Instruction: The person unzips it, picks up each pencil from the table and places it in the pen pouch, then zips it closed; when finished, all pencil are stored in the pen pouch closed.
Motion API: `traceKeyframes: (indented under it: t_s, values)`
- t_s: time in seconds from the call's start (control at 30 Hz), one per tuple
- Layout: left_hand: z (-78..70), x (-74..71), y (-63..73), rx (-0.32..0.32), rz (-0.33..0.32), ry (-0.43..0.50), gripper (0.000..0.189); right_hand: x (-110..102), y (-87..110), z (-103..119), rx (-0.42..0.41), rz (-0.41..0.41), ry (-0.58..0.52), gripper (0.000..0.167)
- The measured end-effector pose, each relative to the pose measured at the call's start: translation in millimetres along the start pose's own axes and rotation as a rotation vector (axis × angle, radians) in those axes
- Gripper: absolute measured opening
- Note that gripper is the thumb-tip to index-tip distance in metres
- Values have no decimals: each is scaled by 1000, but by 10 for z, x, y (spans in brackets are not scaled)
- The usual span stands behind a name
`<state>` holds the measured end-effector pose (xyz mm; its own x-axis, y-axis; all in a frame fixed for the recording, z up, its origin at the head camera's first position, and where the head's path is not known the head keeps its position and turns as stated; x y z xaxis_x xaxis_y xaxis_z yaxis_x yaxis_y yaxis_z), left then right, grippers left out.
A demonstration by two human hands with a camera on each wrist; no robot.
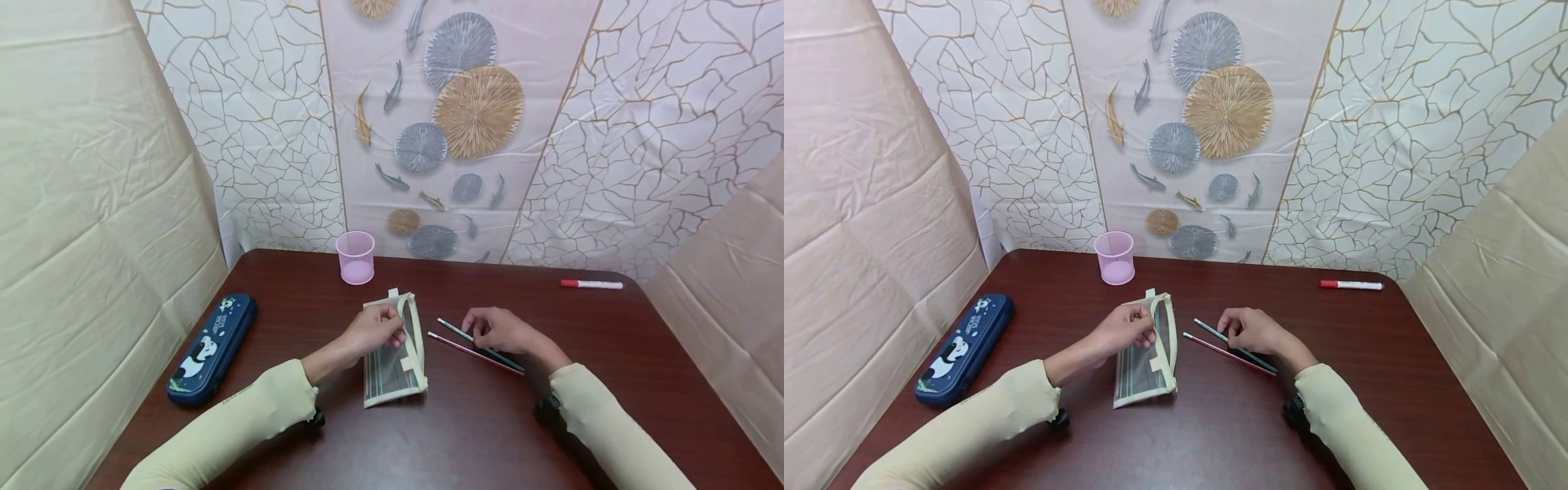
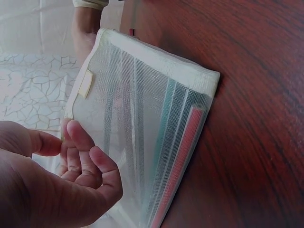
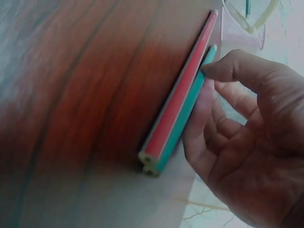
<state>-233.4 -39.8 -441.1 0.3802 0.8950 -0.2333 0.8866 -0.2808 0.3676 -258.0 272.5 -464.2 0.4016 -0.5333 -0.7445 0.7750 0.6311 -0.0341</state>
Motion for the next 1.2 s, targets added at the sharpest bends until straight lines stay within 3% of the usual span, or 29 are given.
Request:
traceKeyframes:
  t_s: [0.2, 0.77, 0.97, 1.2]
  values:
    - [-1, -4, -2, 3, -2, -17, 12, 8, -52, 44, 44, 9, 120, 22]
    - [-13, -6, -14, 6, 3, -28, 12, -122, -95, 53, 100, 27, 146, 25]
    - [-31, -22, -9, 8, 4, -36, 12, -255, -174, 170, 45, -74, 186, 28]
    - [-36, -23, 4, 1, 0, -43, 13, -238, -263, 433, 16, -241, -56, 42]
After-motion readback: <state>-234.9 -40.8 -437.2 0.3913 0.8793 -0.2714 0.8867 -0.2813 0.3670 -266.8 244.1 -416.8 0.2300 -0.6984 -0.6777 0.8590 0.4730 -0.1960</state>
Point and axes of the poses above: each hand's wrist, its own y-axis away from the middle knuckle, its own x-axis out of the palm, z = x × y, the point moved 1 cm from there along -y, towards the middle knuckle, and after that the axes turned 13 degrees about -x, right-handed, at the moved point
